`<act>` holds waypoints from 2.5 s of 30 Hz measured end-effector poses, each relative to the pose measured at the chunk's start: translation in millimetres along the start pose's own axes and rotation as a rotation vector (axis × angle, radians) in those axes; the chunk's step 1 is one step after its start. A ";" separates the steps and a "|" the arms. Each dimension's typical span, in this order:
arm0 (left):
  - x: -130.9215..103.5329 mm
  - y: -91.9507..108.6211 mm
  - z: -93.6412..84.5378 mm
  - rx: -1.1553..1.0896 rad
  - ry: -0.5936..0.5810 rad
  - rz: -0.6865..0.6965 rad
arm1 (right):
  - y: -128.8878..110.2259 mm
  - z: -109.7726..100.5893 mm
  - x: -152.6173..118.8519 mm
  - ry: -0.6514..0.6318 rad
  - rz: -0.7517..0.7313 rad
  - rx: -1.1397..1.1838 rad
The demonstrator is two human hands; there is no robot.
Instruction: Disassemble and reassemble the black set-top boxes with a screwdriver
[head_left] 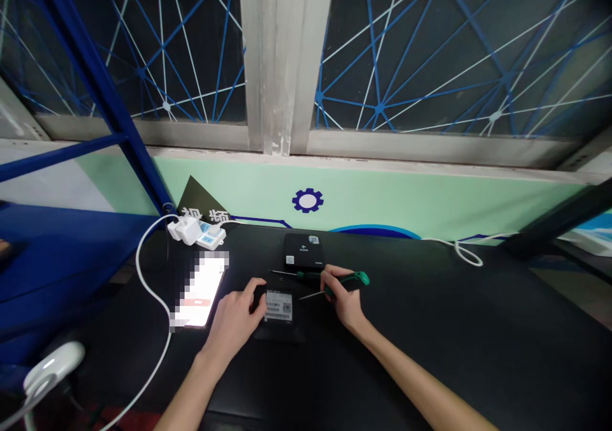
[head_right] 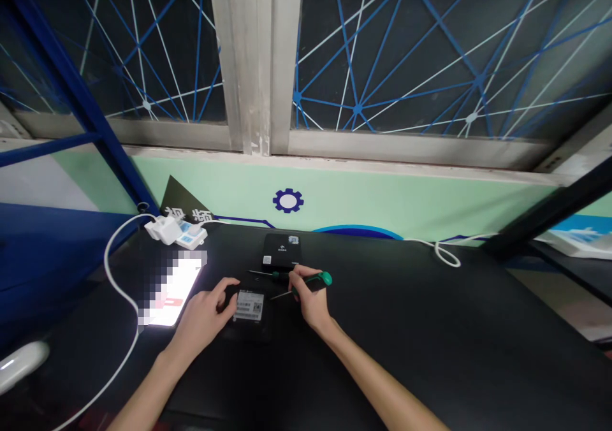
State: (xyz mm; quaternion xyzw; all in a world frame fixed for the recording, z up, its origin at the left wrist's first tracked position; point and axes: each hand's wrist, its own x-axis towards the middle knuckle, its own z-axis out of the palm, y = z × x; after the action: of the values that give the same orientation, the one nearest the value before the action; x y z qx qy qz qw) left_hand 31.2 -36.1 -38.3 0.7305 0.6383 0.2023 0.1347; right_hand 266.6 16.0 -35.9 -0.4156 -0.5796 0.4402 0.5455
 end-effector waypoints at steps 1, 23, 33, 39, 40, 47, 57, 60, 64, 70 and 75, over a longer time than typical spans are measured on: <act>0.1 0.1 0.2 -0.002 -0.001 0.001 | -0.1 0.0 0.3 -0.003 -0.001 -0.009; 2.2 0.9 2.1 0.053 -0.035 -0.008 | -9.0 9.3 -1.6 -0.007 -0.023 -0.054; 2.7 3.8 1.1 0.118 -0.043 -0.019 | -4.7 18.7 -3.9 -0.187 -0.036 0.009; 4.4 4.7 0.9 0.144 -0.074 -0.048 | -5.2 18.7 -3.3 -0.156 0.055 0.102; 4.4 4.5 0.9 0.147 -0.076 -0.050 | -5.3 18.5 -2.9 -0.149 0.062 0.119; 6.5 6.0 -9.7 0.062 -0.101 -0.051 | -13.1 17.4 -2.5 -0.223 0.068 0.138; 44.4 -4.4 -25.0 0.045 -0.199 0.115 | -7.7 21.6 -6.0 -0.220 0.123 0.177; 48.3 -4.3 -27.2 0.047 -0.220 0.133 | -7.8 22.2 -6.2 -0.209 0.122 0.182; 50.3 -2.7 -28.8 0.055 -0.221 0.142 | -8.7 22.3 -6.7 -0.212 0.114 0.213; 50.9 -4.7 -24.5 0.056 -0.187 0.147 | -11.9 19.6 -6.8 -0.294 0.116 0.217; 50.9 -8.3 -19.2 0.048 -0.171 0.151 | -11.2 20.0 -8.4 -0.347 0.103 0.199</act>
State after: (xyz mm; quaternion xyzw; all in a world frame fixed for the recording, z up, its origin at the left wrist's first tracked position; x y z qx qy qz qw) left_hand 20.2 14.2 -18.9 0.7940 0.5723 0.1334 0.1555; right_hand 247.1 3.7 -27.7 -0.3067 -0.5965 0.5877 0.4525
